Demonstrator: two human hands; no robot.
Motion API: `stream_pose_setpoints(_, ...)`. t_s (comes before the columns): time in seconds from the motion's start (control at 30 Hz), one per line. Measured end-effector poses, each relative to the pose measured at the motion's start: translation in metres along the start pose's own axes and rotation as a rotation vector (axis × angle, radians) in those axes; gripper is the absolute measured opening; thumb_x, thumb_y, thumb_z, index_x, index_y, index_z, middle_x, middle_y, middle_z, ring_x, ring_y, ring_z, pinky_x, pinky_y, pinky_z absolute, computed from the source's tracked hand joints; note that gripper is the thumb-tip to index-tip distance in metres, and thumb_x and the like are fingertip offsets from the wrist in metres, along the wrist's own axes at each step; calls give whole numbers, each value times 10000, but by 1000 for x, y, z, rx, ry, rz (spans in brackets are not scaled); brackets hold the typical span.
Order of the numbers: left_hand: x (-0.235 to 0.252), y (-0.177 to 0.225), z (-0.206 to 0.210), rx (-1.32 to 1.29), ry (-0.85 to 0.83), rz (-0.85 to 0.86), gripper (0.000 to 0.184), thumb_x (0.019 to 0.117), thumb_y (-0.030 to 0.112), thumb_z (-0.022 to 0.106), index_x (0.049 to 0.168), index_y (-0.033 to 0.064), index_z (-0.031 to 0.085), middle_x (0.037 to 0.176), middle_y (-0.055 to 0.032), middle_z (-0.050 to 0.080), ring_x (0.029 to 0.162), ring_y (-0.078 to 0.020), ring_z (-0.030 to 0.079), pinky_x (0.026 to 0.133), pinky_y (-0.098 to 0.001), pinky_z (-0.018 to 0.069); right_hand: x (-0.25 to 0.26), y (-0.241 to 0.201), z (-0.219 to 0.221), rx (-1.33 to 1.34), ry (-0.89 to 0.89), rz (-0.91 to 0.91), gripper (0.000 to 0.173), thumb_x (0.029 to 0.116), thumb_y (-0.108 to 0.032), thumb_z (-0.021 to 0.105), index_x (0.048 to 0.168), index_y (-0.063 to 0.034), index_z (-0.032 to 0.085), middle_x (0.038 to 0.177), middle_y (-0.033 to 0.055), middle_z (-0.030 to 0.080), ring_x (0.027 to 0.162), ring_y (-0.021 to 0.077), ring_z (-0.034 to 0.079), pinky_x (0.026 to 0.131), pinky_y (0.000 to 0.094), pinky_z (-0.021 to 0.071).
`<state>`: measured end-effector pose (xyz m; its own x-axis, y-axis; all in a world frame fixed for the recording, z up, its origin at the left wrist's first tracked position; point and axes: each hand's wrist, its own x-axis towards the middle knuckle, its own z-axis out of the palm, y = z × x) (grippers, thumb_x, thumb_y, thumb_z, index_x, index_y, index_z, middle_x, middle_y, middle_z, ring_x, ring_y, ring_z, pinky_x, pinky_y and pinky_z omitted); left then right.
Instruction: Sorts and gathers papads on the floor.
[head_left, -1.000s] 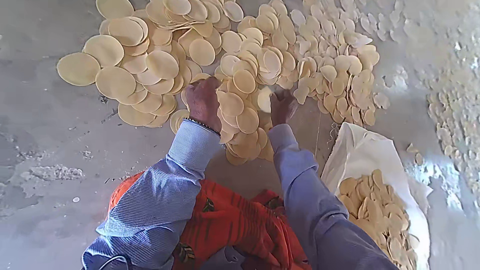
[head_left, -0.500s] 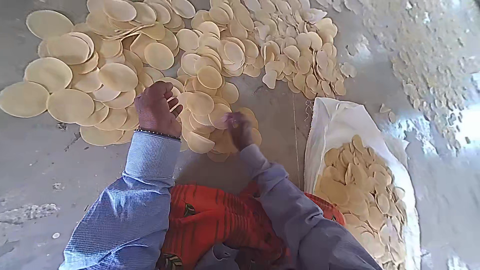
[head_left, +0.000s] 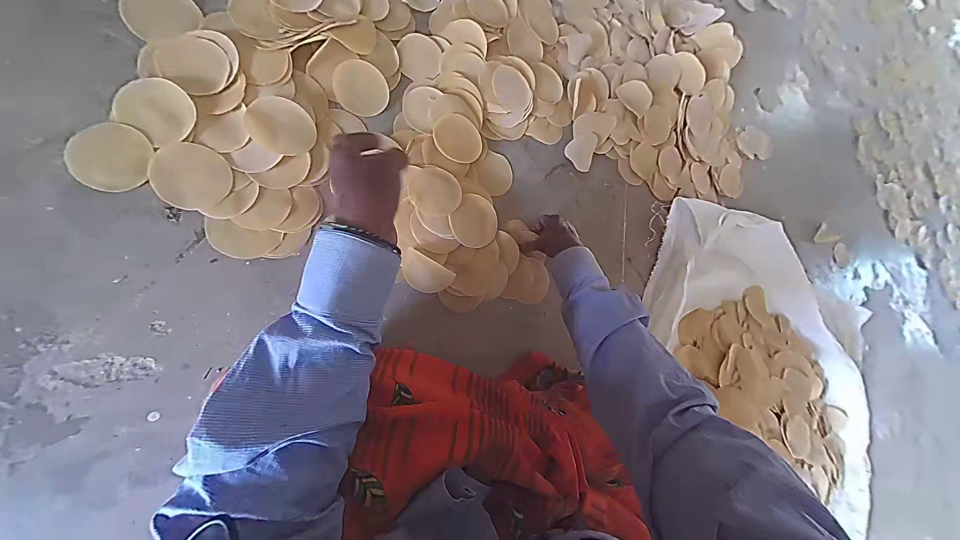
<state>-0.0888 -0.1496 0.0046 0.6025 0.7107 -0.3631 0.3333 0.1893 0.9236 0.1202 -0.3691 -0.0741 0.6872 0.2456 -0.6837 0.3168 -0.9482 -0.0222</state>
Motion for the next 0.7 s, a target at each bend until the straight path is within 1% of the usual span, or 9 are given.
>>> stream_pose_setpoints(0.07, 4, -3, 6, 632, -273, 210, 448, 927, 8, 668, 1358, -39, 557, 1344, -288, 584, 1249, -419, 581, 992, -595, 497, 19, 29, 30, 92, 225, -128, 464, 818, -274, 869, 1046, 74, 664, 1103, 303, 659, 1093, 459, 630, 933, 664, 472)
stream_pose_setpoints(0.13, -4, -21, 28, 1072, -489, 251, 495, 843, 32, 773, 1312, -5, 620, 1337, -366, 551, 1324, -573, 464, 993, -742, 421, 17, 36, 36, 266, 263, -139, 468, 799, -219, 882, 1089, 77, 665, 1104, 297, 670, 1089, 451, 636, 947, 660, 473)
stream_pose_setpoints(0.23, -18, -78, 61, 1323, -665, 211, 524, 883, 26, 746, 1386, 7, 600, 1413, -359, 511, 1376, -562, 408, 1076, -709, 360, 6, 48, 44, 590, 285, -32, 646, 778, -155, 902, 1326, 9, 603, 1265, 249, 669, 1220, 396, 622, 1057, 592, 464)
stream_pose_setpoints(0.3, -16, -90, 67, 1398, -664, 201, 434, 916, 13, 701, 1345, 45, 645, 1425, -304, 530, 1390, -506, 422, 1079, -656, 387, 2, 64, 48, 802, 325, -38, 567, 808, -157, 876, 1293, 10, 633, 1233, 236, 674, 1147, 356, 651, 1005, 556, 515)
stream_pose_setpoints(0.37, -6, -78, 64, 1347, -620, 179, 298, 904, 82, 735, 1188, -5, 711, 1341, -276, 598, 1328, -489, 490, 1024, -663, 442, -9, 78, 45, 1031, 391, -33, 488, 830, -149, 858, 1244, 20, 662, 1196, 222, 682, 1077, 320, 674, 942, 529, 561)
stream_pose_setpoints(0.47, 11, -58, 50, 869, -444, 41, 330, 975, 232, 714, 1150, -48, 704, 1207, -271, 679, 1192, -432, 630, 1031, -645, 468, -36, 79, 21, 1134, 570, -58, 464, 835, -170, 840, 1206, 28, 645, 1188, 200, 665, 1083, 274, 639, 932, 503, 536)
stream_pose_setpoints(0.57, 31, -69, 53, 506, -124, -142, 304, 971, 229, 695, 1110, -41, 707, 1027, -241, 719, 874, -354, 716, 870, -568, 560, -54, 49, -5, 1046, 851, -281, 428, 881, -218, 794, 1207, 21, 654, 1150, 166, 686, 1075, 204, 663, 966, 407, 541)
stream_pose_setpoints(0.63, 41, -79, 60, 324, -43, -244, 272, 995, 137, 623, 1189, -47, 678, 1059, -248, 712, 807, -318, 736, 797, -507, 619, -67, 6, -8, 881, 993, -442, 385, 966, -202, 692, 1259, 44, 652, 1141, 207, 702, 1055, 249, 692, 953, 426, 558)
stream_pose_setpoints(0.7, 45, -86, 65, 165, 2, -333, 250, 999, 60, 578, 1209, -49, 661, 1081, -256, 709, 797, -313, 750, 757, -488, 640, -77, -39, 12, 635, 1073, -603, 279, 1007, -110, 594, 1219, 38, 698, 1108, 227, 735, 1008, 335, 729, 888, 497, 573)
